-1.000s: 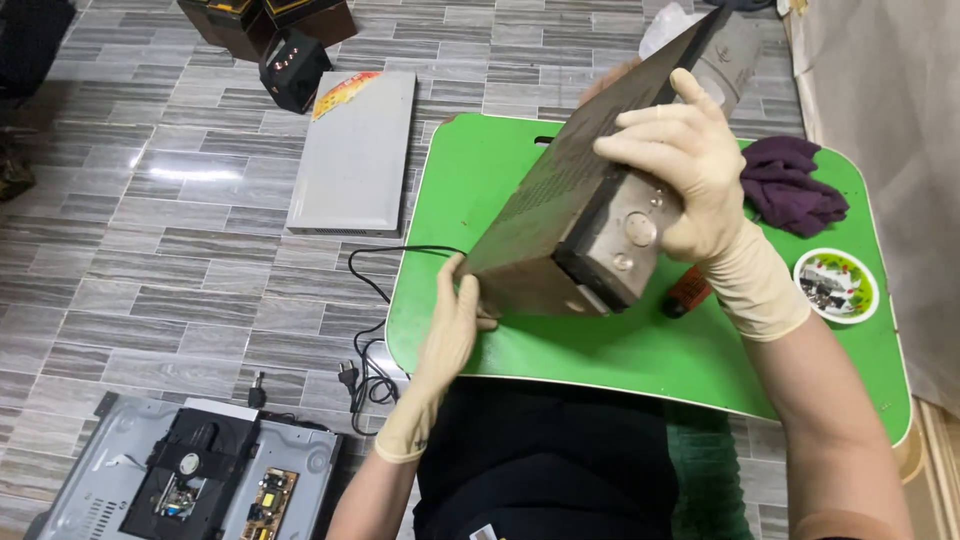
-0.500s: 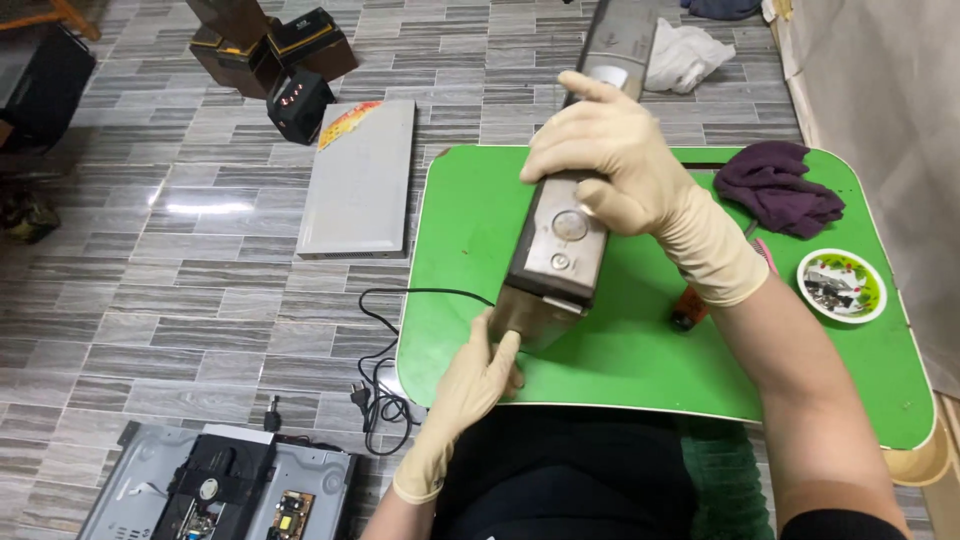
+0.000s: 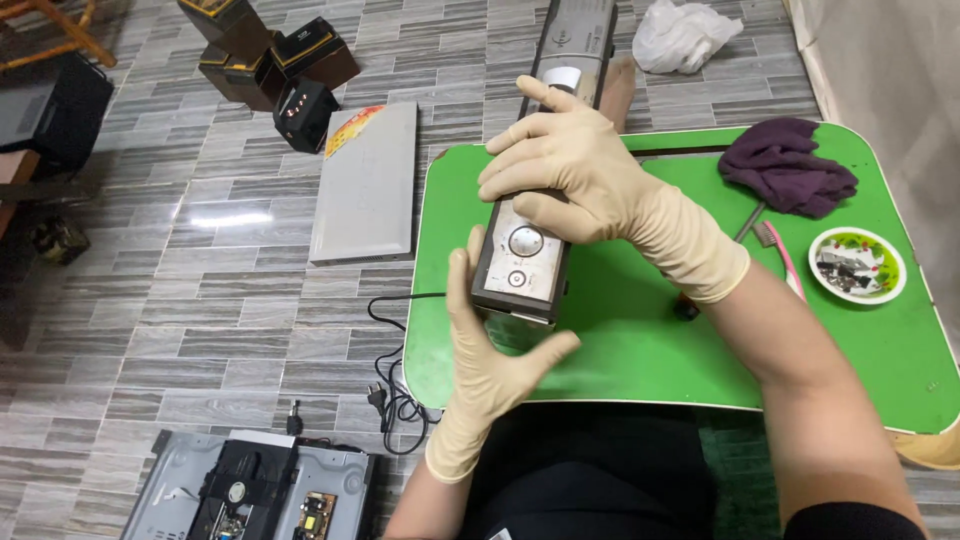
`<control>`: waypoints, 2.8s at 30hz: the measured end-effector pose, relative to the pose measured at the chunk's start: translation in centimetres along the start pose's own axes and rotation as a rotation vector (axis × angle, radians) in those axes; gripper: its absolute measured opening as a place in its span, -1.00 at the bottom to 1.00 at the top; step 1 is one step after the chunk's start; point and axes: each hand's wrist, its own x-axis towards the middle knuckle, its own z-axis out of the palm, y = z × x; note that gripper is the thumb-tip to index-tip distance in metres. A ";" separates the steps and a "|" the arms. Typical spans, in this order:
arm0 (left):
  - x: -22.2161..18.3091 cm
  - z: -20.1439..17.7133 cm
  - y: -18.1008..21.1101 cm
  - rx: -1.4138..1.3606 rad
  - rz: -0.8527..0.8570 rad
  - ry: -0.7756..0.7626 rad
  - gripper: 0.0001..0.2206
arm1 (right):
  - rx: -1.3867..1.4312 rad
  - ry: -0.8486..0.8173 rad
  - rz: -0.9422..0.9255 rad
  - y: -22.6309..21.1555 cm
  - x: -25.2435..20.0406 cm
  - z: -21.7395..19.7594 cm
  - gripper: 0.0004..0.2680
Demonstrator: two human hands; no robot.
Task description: Repairing and cleaning the metal casing of an electronic device using a screwdriver and a cloth
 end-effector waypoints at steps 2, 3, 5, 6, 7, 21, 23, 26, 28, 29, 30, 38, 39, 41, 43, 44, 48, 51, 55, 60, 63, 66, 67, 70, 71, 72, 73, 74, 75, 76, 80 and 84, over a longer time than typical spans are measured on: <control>-0.1 0.3 0.0 -0.015 -0.020 0.012 0.03 | -0.003 0.015 0.007 0.0 -0.5 0.1 -0.79; -0.2 0.4 0.1 -0.027 -0.049 0.037 -0.04 | 0.004 0.019 0.010 0.0 -0.8 0.3 -0.77; -0.4 0.7 -0.2 -0.001 -0.045 0.065 -0.07 | -0.009 0.037 0.016 -0.5 -1.1 0.6 -0.71; -0.3 0.8 -0.4 0.024 -0.036 0.098 -0.09 | -0.026 0.053 0.015 -0.6 -1.2 0.8 -0.64; -0.2 0.9 -0.4 0.028 -0.036 0.098 -0.09 | -0.023 0.055 0.014 -0.9 -1.4 0.8 -0.64; -0.3 0.9 0.1 -0.058 0.056 0.115 -0.01 | 0.003 -0.012 0.204 -6.9 -4.4 1.4 -0.42; -0.4 1.1 0.2 -0.020 0.073 0.136 -0.03 | 0.025 0.017 0.196 -7.3 -5.4 1.7 -0.51; -0.3 1.4 0.3 0.062 0.103 0.153 -0.09 | 0.090 0.099 0.190 -7.5 -6.9 2.4 -0.59; -0.3 1.3 0.2 0.106 0.115 0.153 -0.12 | 0.133 0.148 0.190 -7.5 -7.9 3.1 -0.63; -0.4 1.3 0.1 0.114 0.116 0.148 -0.13 | 0.159 0.181 0.209 -7.7 -8.4 3.6 -0.64; -0.5 1.3 0.0 0.121 0.117 0.144 -0.14 | 0.185 0.214 0.228 -7.8 -9.0 4.0 -0.65; 0.2 -1.4 -2.0 0.144 0.177 -0.074 -0.17 | 0.175 0.211 0.240 -7.7 -9.9 4.5 -0.55; 0.4 -2.0 -2.0 0.148 0.184 -0.149 -0.18 | 0.168 0.208 0.230 -7.7 -10.1 4.5 -0.53; 0.7 -2.8 -2.5 0.126 0.200 -0.210 -0.17 | 0.134 0.204 0.231 -7.4 -10.4 4.9 -0.50; 1.1 -3.4 -2.6 0.109 0.217 -0.270 -0.15 | 0.103 0.204 0.228 -7.3 -10.6 5.3 -0.47; 1.4 -3.5 -2.5 0.054 0.226 -0.294 -0.16 | 0.109 0.207 0.238 -7.3 -10.7 5.4 -0.48; 2.9 -4.0 -1.5 -0.035 0.287 -0.329 -0.23 | 0.134 0.196 0.257 -7.6 -10.3 5.0 -0.54; 2.9 -3.9 -1.8 0.015 0.295 -0.326 -0.24 | 0.128 0.189 0.234 -7.5 -10.1 4.7 -0.54; 3.5 -3.6 -1.8 -0.031 0.269 -0.338 -0.44 | 0.142 0.154 0.230 -7.8 -9.6 3.5 -0.57; 7.3 -1.7 -3.2 -0.067 0.489 -0.139 -0.45 | 0.180 0.094 0.230 -8.0 -9.4 1.9 -0.57; 10.2 -0.8 -1.1 -0.030 0.445 -0.412 -0.29 | 0.197 0.062 0.222 -8.0 -9.5 0.5 -0.56; 11.6 -0.5 1.3 0.093 0.473 -0.673 -0.12 | 0.271 0.045 0.230 -7.8 -10.4 -0.4 -0.60; 11.7 0.0 1.5 0.058 0.491 -0.699 -0.12 | 0.243 0.059 0.265 -7.9 -10.3 -0.6 -0.60; 11.7 0.4 2.0 0.176 0.598 -0.663 -0.12 | 0.192 0.131 0.225 -8.4 -10.5 -0.6 -0.71; 11.5 0.3 2.0 0.219 0.577 -0.654 -0.12 | 0.109 0.138 0.250 -8.5 -10.8 -0.4 -0.72; 11.3 0.2 1.9 0.262 0.556 -0.645 -0.11 | 0.027 0.145 0.276 -8.5 -11.0 -0.1 -0.73; 11.1 0.5 1.9 0.256 0.557 -0.650 -0.11 | 0.024 0.147 0.283 -8.5 -11.2 -0.4 -0.73; 11.0 0.6 1.8 0.277 0.550 -0.627 -0.13 | 0.037 0.146 0.265 -8.5 -11.3 -0.7 -0.72; 10.9 0.6 1.7 0.301 0.543 -0.602 -0.15 | 0.051 0.144 0.243 -8.5 -11.1 -0.9 -0.71; 11.2 0.7 2.0 0.297 0.544 -0.605 -0.15 | 0.049 0.146 0.247 -8.5 -11.3 -1.0 -0.71; 11.5 1.6 3.0 0.400 0.561 -0.632 -0.24 | 0.033 0.237 0.343 -8.9 -13.2 -0.6 -0.67; 12.0 1.3 3.3 0.422 0.544 -0.696 -0.40 | -0.255 0.337 0.489 -10.0 -15.7 0.0 -0.52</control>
